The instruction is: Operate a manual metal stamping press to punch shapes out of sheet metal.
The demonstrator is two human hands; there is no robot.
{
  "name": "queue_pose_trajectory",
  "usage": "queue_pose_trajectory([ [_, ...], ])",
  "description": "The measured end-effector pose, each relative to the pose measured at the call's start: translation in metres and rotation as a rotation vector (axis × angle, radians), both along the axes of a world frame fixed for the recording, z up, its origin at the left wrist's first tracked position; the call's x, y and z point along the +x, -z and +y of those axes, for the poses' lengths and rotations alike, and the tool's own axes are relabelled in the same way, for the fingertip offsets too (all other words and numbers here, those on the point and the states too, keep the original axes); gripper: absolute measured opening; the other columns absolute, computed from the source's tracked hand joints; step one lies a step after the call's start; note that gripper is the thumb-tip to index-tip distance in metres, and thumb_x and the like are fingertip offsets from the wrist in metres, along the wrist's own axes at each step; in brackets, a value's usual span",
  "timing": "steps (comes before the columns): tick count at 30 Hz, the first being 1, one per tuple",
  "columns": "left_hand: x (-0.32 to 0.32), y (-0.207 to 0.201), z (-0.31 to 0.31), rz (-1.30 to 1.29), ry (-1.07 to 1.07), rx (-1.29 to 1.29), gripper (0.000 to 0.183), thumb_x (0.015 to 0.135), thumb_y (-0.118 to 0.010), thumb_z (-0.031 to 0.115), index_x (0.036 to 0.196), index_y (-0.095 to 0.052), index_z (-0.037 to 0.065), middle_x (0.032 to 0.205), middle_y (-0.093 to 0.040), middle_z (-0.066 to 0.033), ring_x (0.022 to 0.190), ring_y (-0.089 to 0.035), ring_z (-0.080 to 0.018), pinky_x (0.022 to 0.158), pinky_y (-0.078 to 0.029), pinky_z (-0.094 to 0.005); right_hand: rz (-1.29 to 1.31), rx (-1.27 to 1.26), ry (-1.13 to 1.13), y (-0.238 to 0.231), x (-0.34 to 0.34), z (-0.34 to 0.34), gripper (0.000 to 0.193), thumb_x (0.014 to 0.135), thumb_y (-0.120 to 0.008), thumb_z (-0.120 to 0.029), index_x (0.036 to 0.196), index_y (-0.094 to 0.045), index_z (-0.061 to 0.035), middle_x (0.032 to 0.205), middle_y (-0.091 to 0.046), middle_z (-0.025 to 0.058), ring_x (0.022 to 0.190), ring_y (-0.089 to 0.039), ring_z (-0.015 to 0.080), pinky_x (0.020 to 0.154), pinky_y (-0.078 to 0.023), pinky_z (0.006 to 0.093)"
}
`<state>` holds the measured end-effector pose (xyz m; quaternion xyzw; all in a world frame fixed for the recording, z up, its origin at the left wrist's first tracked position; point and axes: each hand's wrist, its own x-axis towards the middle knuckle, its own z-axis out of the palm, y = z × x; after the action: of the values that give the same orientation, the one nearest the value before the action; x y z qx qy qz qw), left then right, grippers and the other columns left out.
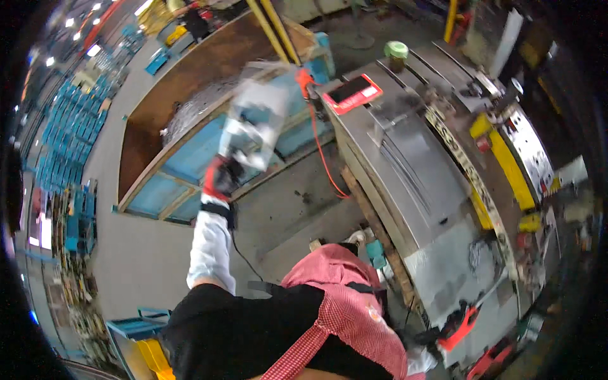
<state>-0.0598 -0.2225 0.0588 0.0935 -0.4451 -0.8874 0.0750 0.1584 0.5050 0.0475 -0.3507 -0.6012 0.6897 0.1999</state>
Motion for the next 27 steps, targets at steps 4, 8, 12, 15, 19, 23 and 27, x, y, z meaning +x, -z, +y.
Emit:
queue_pose_trajectory([
  [4, -0.1, -0.081, 0.036, 0.143, -0.255, 0.111, 0.025, 0.087, -0.046, 0.023, 0.1, -0.053, 0.003, 0.098, -0.058, -0.0115, 0.095, -0.055, -0.0252, 0.088, -0.043, -0.0365, -0.028, -0.011, -0.152, -0.024, -0.059, -0.03, 0.027, 0.082, -0.053, -0.009, 0.109, -0.048, -0.0035, 0.079, -0.059, 0.0034, 0.047, -0.041, 0.0056, 0.041, -0.034, 0.0203],
  [8, -0.177, -0.051, 0.104, 0.078, 0.159, 0.181, 0.039, 0.089, -0.038, 0.031, 0.111, -0.05, 0.001, 0.116, -0.052, -0.0151, 0.104, -0.051, -0.0282, 0.094, -0.038, -0.0415, 0.051, 0.056, -0.488, -0.044, -0.108, -0.058, 0.05, 0.077, -0.058, -0.007, 0.125, -0.042, -0.0033, 0.083, -0.058, 0.0034, 0.061, -0.05, 0.009, 0.052, -0.042, 0.0233],
  [12, -0.137, -0.035, 0.279, 0.106, 0.716, -0.285, 0.037, 0.088, -0.042, 0.025, 0.113, -0.052, 0.0, 0.102, -0.059, -0.0067, 0.086, -0.057, -0.0182, 0.077, -0.045, -0.0308, -0.031, 0.151, -0.608, -0.037, -0.159, -0.045, 0.058, 0.074, -0.062, -0.011, 0.127, -0.041, -0.0052, 0.085, -0.054, -0.0019, 0.07, -0.045, 0.0053, 0.063, -0.041, 0.0215],
  [15, -0.109, -0.002, 0.326, -0.266, 1.255, -0.467, 0.035, 0.087, -0.048, 0.016, 0.116, -0.05, -0.002, 0.102, -0.061, -0.0099, 0.09, -0.06, -0.0187, 0.082, -0.045, -0.028, 0.004, 0.251, -0.679, -0.029, -0.192, -0.02, 0.048, 0.073, -0.064, -0.013, 0.117, -0.048, -0.0019, 0.085, -0.055, -0.0017, 0.075, -0.046, 0.0057, 0.068, -0.042, 0.0226],
  [19, -0.073, -0.007, 0.38, -0.32, 1.43, -0.131, 0.036, 0.088, -0.049, 0.022, 0.117, -0.05, 0.0, 0.106, -0.059, -0.0101, 0.091, -0.059, -0.0187, 0.082, -0.046, -0.0292, -0.178, 0.205, -0.748, -0.023, -0.203, 0.007, 0.021, 0.075, -0.063, -0.015, 0.091, -0.054, -0.004, 0.069, -0.052, -0.0024, 0.059, -0.046, 0.0059, 0.052, -0.04, 0.0227],
  [23, -0.064, -0.012, 0.417, -0.238, 1.338, 0.07, 0.041, 0.089, -0.046, 0.026, 0.121, -0.045, 0.001, 0.114, -0.054, -0.0118, 0.098, -0.056, -0.021, 0.086, -0.044, -0.0293, -0.07, 0.145, -0.704, -0.068, -0.19, -0.024, 0.038, 0.074, -0.061, -0.012, 0.11, -0.051, -0.0028, 0.073, -0.05, -0.0041, 0.059, -0.043, 0.0046, 0.052, -0.038, 0.0204],
  [27, -0.095, 0.003, 0.454, -0.328, 1.001, 0.653, 0.035, 0.087, -0.048, 0.031, 0.113, -0.05, 0.008, 0.088, -0.06, -0.0085, 0.07, -0.059, -0.0193, 0.058, -0.05, -0.0242, -0.123, 0.323, -0.628, -0.092, -0.177, -0.049, 0.056, 0.072, -0.064, -0.017, 0.124, -0.045, -0.0063, 0.083, -0.054, -0.0006, 0.072, -0.047, 0.0085, 0.07, -0.041, 0.0238],
])
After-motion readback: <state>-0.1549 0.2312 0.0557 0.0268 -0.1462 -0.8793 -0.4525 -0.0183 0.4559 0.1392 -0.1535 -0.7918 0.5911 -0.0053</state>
